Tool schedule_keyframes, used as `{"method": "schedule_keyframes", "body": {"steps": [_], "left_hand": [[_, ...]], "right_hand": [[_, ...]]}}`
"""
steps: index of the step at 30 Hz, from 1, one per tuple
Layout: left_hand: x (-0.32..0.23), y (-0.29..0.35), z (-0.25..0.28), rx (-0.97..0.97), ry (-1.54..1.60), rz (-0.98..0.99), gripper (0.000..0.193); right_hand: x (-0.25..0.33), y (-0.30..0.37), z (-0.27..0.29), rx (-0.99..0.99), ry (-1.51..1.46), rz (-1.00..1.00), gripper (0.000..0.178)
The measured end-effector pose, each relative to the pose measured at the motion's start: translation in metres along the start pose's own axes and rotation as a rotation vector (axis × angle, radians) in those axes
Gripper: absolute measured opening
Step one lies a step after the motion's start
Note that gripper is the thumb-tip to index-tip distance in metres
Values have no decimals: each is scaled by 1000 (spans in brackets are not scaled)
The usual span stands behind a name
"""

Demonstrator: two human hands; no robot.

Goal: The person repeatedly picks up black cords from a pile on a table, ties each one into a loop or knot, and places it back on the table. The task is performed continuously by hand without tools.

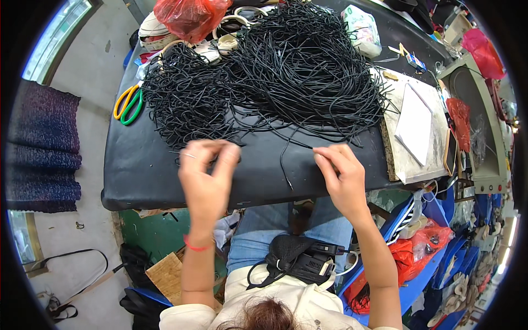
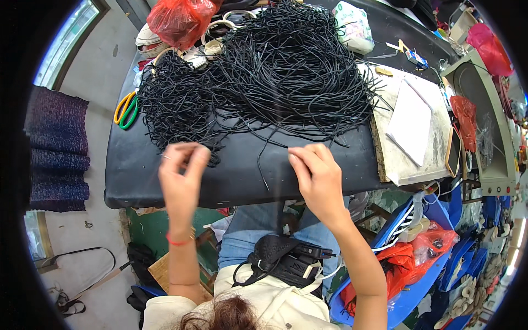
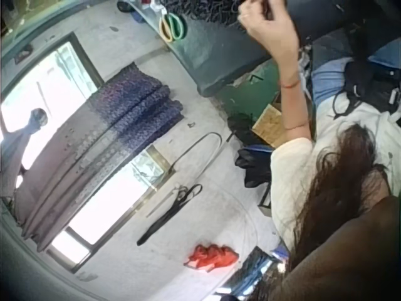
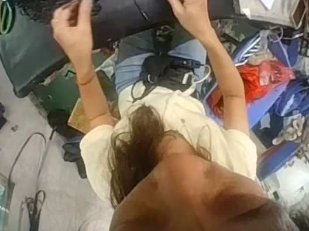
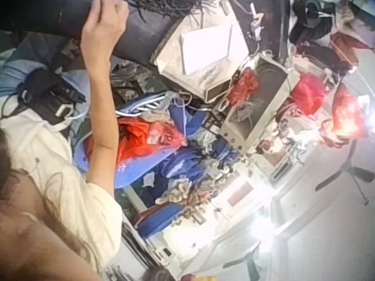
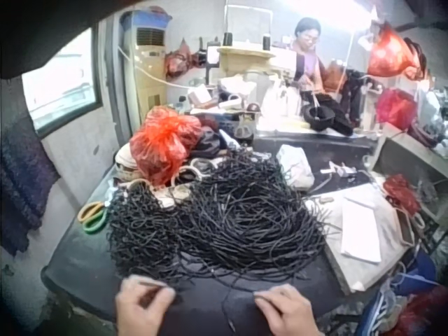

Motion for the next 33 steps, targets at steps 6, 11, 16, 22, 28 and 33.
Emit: {"method": "schedule_keyframes", "body": {"steps": [6,11,16,22,28,33], "left_hand": [[-4,-34,23,-251,-654,-255,32],[-43,-9,-35,196,-341,-614,33],[-39,18,-31,339,60,-363,16],[-32,45,-41,345,803,381,16],[-29,47,-70,142,1303,670,20],[-29,51,-71,67,1246,621,20]], "right_hand": [[8,-23,-38,-117,404,307,13],[25,-9,-27,-59,264,423,15],[43,14,-1,-21,93,384,23],[51,8,25,-291,52,224,15],[63,23,-9,-36,-16,265,22],[59,26,-12,-25,8,267,21]]}}
Point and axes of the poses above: each hand's wrist, its own y-axis away from the middle knuckle, its own z-axis out of the back of the hand, x = y × z, the point moved 5 cm from there along -y, towards the middle knuckle, and after that the axes turned 13 degrees about -z, right-handed, at the moved point
